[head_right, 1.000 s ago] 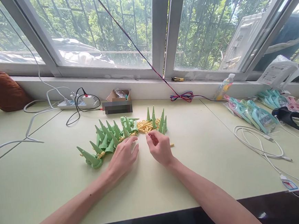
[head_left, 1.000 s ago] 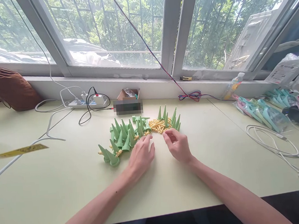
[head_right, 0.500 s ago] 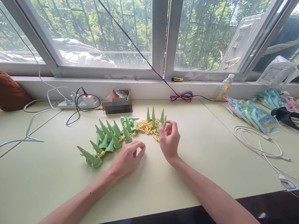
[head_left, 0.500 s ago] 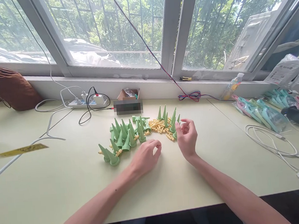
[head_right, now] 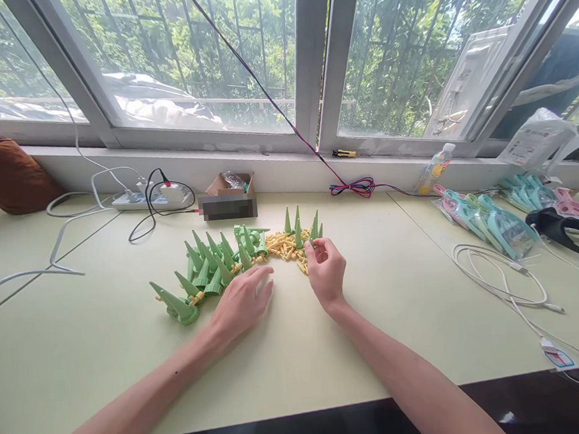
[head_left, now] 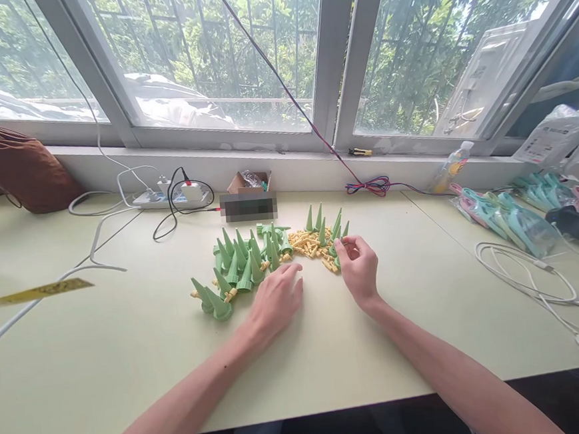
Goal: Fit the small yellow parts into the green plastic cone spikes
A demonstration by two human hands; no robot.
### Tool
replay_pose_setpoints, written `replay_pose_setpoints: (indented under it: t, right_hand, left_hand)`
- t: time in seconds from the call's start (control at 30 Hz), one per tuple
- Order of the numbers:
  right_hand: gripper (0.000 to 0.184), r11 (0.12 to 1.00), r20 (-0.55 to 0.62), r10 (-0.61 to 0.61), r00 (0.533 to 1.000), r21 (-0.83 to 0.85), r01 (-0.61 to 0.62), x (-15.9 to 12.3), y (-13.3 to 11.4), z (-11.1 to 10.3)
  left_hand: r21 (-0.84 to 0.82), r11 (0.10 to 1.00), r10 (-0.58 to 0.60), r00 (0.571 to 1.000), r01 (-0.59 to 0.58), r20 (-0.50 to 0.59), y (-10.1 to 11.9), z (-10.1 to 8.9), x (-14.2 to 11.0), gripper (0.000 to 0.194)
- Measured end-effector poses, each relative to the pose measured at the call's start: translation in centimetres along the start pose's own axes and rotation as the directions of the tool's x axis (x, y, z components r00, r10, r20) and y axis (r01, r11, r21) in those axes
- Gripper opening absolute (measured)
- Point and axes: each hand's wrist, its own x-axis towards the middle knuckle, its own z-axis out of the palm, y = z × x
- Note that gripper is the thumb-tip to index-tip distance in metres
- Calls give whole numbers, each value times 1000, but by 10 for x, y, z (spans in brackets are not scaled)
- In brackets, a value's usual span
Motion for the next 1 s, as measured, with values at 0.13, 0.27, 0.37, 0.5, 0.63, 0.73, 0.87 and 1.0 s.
replay_pose_setpoints:
  t: [0.13,0.27,0.37,0.5,0.63,0.73,0.87,1.0]
  right_hand:
    - [31,1000,1,9,1000,6,-9,0,1,0]
    - [31,1000,5,15,1000,19,-15,0,0,0]
    - [32,999,7,21,1000,24,-21,0,-1,0]
    - [32,999,3,24,1000,26,-24,0,-2,0]
    - [33,999,4,28,1000,29,-28,0,-2,0]
    - [33,999,4,27,1000,26,-27,0,-2,0]
    - [33,999,5,26,1000,21,-26,0,-3,-1]
    - [32,999,3,25,1000,23,-25,0,-3,-1]
  left_hand:
    - [-15,1000,-6,1000,6,-2,-1,0,1,28]
    - [-15,1000,-7,1000,6,-18,-3,2,1,33]
    - [6,999,-32,999,32,-6,-3,3,1,37]
    - [25,998,-61,998,60,22,-1,2,1,38]
    - [46,994,-98,994,96,46,4,-2,1,37]
    - [60,991,-121,990,117,66,7,-5,1,37]
    - [91,988,-134,989,128,69,9,-6,0,36]
    - [134,982,-145,988,136,60,9,-5,-3,34]
